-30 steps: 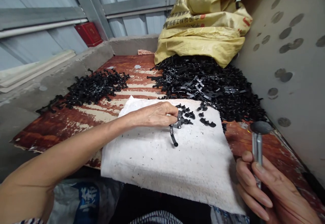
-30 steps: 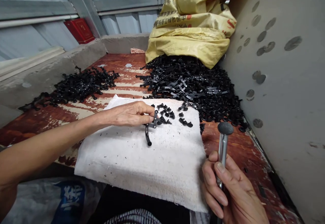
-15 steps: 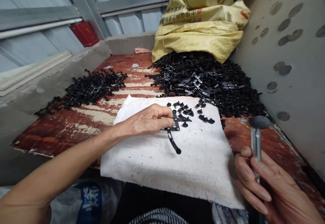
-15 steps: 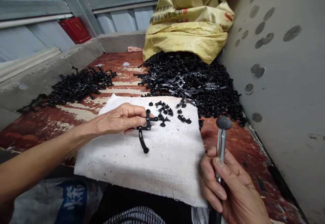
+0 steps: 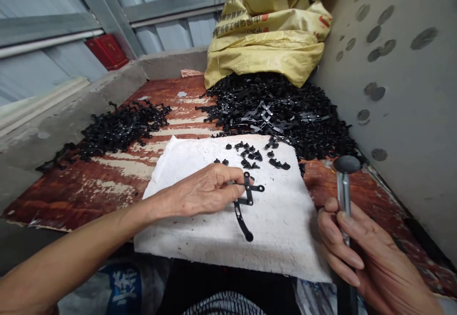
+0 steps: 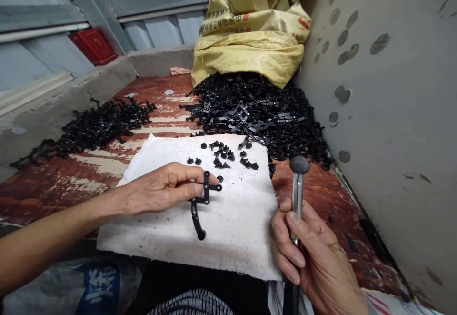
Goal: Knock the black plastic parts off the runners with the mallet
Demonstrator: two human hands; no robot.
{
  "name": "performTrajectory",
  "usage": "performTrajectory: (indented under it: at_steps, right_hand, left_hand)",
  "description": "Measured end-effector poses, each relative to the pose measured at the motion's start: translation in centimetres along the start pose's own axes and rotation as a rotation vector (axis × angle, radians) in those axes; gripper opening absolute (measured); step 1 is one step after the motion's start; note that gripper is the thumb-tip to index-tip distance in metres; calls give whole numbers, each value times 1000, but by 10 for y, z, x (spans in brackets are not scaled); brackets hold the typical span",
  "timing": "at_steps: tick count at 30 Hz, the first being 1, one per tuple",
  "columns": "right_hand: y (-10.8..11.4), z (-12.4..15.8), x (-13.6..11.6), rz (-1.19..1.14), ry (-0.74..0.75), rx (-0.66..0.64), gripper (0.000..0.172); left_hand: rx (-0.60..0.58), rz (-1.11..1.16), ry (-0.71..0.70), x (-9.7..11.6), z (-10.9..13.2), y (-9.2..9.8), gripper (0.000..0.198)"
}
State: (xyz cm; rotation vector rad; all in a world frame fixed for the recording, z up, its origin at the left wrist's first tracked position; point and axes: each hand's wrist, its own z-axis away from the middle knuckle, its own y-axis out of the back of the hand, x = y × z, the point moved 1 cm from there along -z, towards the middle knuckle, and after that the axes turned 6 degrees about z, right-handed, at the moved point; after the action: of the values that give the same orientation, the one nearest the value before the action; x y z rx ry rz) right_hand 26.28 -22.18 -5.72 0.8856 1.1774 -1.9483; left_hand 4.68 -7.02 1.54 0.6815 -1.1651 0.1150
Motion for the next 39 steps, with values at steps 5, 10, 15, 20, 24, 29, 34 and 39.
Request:
performTrajectory:
  at_steps: [5,10,15,20,24,29,34,39]
  right_hand:
    - [-5,-1,-3,-20,33,10,21]
    - [-5,-2,-4,-37,56,-22,21]
    - [-4,-2,-3,-46,62,-19,20]
    - [-4,-2,-3,-63,57,-22,21]
    - [-2,0,-3,-52,45,-21,18]
    - [-1,1,-4,-32,31,-20,15]
    - [-6,-1,-5,-55,23,57,24]
    - [-8,-1,-7,-58,1,93,27]
  left_hand:
    - [34,-79,-59,-1,-19,15,20]
    - [19,-144,-75,-2,-30,22,22]
    - [-20,-196,-73,5,-33,22,19]
    - [-33,-227,-71,8,-27,29,18]
    - [-7,-151,-3,4,-21,33,17]
    - [68,-136,14,-2,-27,32,16]
    - [73,-126,19,0,-27,31,17]
    - [25,-120,22,2,-25,30,15]
